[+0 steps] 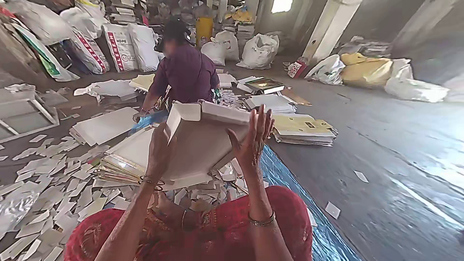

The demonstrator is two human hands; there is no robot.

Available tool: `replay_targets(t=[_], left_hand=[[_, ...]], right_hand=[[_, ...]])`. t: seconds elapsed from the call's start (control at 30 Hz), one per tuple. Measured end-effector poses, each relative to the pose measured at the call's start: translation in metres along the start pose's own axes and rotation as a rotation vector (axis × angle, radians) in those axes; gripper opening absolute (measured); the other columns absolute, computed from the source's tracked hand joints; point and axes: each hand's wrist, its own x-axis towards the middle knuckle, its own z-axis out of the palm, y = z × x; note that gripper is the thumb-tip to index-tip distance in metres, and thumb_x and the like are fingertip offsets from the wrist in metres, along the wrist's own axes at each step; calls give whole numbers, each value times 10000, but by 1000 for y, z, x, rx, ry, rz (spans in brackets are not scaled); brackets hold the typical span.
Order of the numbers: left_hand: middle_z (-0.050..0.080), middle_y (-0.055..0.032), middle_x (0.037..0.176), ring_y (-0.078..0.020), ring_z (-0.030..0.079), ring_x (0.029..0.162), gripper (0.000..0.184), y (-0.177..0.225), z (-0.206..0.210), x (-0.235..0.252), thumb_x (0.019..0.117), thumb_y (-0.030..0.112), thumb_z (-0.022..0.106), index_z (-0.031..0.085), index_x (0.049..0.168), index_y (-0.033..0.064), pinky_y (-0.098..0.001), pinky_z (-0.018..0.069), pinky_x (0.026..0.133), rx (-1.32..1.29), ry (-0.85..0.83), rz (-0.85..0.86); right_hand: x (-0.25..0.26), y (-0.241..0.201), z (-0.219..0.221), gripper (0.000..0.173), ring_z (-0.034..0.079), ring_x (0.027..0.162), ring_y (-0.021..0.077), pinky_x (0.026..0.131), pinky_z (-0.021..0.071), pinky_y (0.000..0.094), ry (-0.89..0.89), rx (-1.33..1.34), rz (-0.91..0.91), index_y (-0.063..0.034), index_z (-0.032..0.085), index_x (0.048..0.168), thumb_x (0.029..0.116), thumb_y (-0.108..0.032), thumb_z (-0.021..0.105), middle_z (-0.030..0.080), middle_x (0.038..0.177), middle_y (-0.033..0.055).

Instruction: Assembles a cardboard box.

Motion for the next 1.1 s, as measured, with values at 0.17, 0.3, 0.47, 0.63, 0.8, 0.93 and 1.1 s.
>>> replay_targets(t=[0.17, 0.3, 0.47, 0.63, 0.8, 0.93, 1.1], left_hand=[[572, -180, 1401, -147, 546, 1282, 489, 9, -2, 3, 1043, 241, 478, 488, 1464, -7, -328, 432, 1087, 57, -53, 77], [638, -194, 1341, -238, 627, 1232, 430, 13, -17, 14, 983, 69, 537, 565, 1401, -24, -417, 485, 1064, 209, -104, 210], [708, -201, 1089, -296, 694, 1002, 196, 23, -27, 30, 966, 37, 627, 696, 1128, -50, -523, 542, 918, 317, -77, 129], [657, 52, 809, -21, 619, 696, 116, 35, -43, 38, 968, 118, 608, 661, 1065, 82, -226, 542, 627, -214, -280, -303], [703, 43, 870, -26, 665, 737, 171, 24, -40, 37, 1025, 138, 541, 650, 1148, 91, -219, 577, 679, -338, -331, -361], [689, 44, 884, -23, 653, 759, 206, 22, -42, 33, 1006, 182, 565, 646, 1165, 79, -229, 568, 709, -279, -379, -345], [678, -27, 872, -53, 629, 749, 189, 71, -33, 39, 938, 85, 660, 654, 1114, 16, -247, 547, 697, -12, -470, -196]], right_hand=[[25, 20, -8, 415, 550, 1350, 335, 1172, 239, 680, -43, -17, -171, -61, 599, 1406, 1001, -68, 508, 636, 1388, 135], [30, 38, -25, 330, 712, 1030, 341, 885, 555, 502, -98, 23, -114, -43, 689, 1276, 997, -22, 515, 730, 1160, 165], [20, 50, -38, 240, 726, 1015, 305, 870, 564, 506, -133, 205, 13, -31, 736, 1162, 1002, -68, 561, 742, 1128, 159], [18, 60, -51, 282, 703, 1047, 334, 902, 542, 541, -136, 267, 143, -16, 731, 1162, 936, 43, 572, 728, 1131, 188], [15, 52, -47, 291, 675, 1129, 302, 1014, 516, 464, -149, 329, 132, 10, 715, 1172, 938, 67, 552, 714, 1178, 178], [15, 38, -48, 336, 668, 1146, 356, 996, 510, 535, -225, 311, 91, 19, 700, 1224, 899, 28, 615, 705, 1211, 199], [41, 4, -63, 363, 718, 985, 304, 842, 569, 488, -229, 310, 21, -34, 714, 1221, 862, 12, 688, 733, 1108, 166]])
